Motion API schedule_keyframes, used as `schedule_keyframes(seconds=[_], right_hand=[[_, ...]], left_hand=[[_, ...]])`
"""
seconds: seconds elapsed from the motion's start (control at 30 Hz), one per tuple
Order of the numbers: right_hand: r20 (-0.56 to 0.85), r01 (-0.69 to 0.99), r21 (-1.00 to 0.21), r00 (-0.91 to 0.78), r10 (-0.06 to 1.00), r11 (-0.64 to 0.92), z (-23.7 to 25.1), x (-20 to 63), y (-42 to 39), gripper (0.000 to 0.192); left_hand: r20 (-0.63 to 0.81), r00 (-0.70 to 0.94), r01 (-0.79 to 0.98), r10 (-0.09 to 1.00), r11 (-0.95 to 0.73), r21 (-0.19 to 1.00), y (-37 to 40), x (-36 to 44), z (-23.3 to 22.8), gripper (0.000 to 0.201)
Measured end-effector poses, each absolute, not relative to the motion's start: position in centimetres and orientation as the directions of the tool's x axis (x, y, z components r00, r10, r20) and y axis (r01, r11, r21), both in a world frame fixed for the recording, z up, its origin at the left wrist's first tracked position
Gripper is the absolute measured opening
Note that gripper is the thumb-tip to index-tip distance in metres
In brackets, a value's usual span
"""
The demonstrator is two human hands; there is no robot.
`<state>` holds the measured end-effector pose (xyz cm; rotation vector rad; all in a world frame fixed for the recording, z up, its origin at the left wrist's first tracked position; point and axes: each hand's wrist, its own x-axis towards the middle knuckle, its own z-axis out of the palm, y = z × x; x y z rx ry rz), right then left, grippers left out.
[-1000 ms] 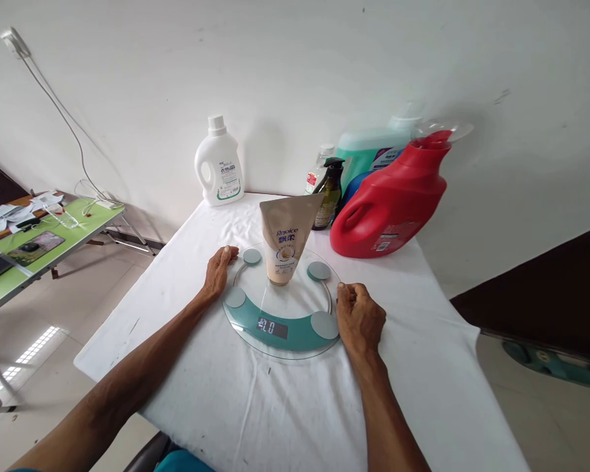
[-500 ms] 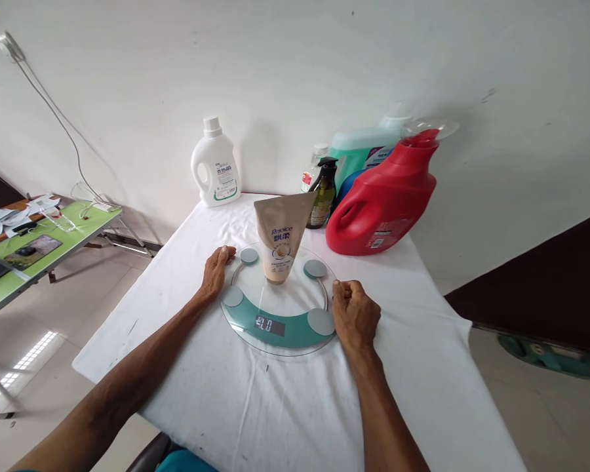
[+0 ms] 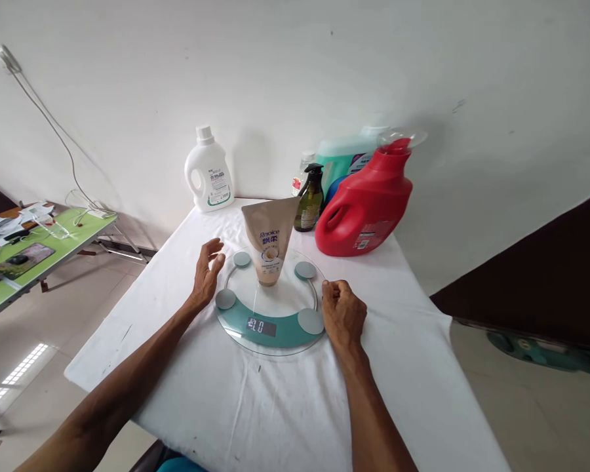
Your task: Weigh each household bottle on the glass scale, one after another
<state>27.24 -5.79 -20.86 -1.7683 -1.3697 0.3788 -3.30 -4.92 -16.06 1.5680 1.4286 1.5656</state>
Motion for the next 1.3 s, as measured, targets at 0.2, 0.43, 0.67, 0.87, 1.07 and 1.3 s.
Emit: schedule_keyframes(seconds=[0.2, 0.43, 0.67, 0.87, 1.07, 1.3], right_hand=[[0.230, 0.629, -0.777, 0.334, 0.914, -0.034, -20.4, 27.2, -5.9, 0.039], [0.231, 0.607, -0.794, 0.333, 0.914, -0.021, -20.3, 27.1, -5.9, 0.039], [0.244, 0.593, -0.805, 0.338, 0.909, -0.004, -20.7, 27.2, -5.6, 0.042], [0.243, 0.579, -0.815, 0.346, 0.906, -0.003, -20.5, 27.1, -5.7, 0.040], [0.239, 0.553, -0.833, 0.357, 0.903, 0.002, -20.6, 27.1, -5.6, 0.041], [0.230, 0.537, -0.843, 0.370, 0.900, -0.005, -20.5, 27.1, -5.8, 0.046]], left_hand=[[0.443, 0.005, 0.310, 0.896, -0.423, 0.851, -4.3, -0.1, -12.5, 0.103], [0.233, 0.169, 0.233, 0.958, -0.268, 0.935, -2.0, 2.5, -12.5, 0.070], [0.107, 0.144, 0.164, 0.984, -0.130, 0.978, -2.3, 4.4, -12.6, 0.045], [0.134, 0.029, 0.053, 0.991, -0.135, 0.989, -1.5, 5.0, -11.7, 0.040], [0.241, -0.062, 0.000, 0.968, -0.242, 0.970, 3.9, 6.9, -9.9, 0.042], [0.257, -0.002, -0.082, 0.966, -0.256, 0.963, 10.6, 12.0, -12.1, 0.046]])
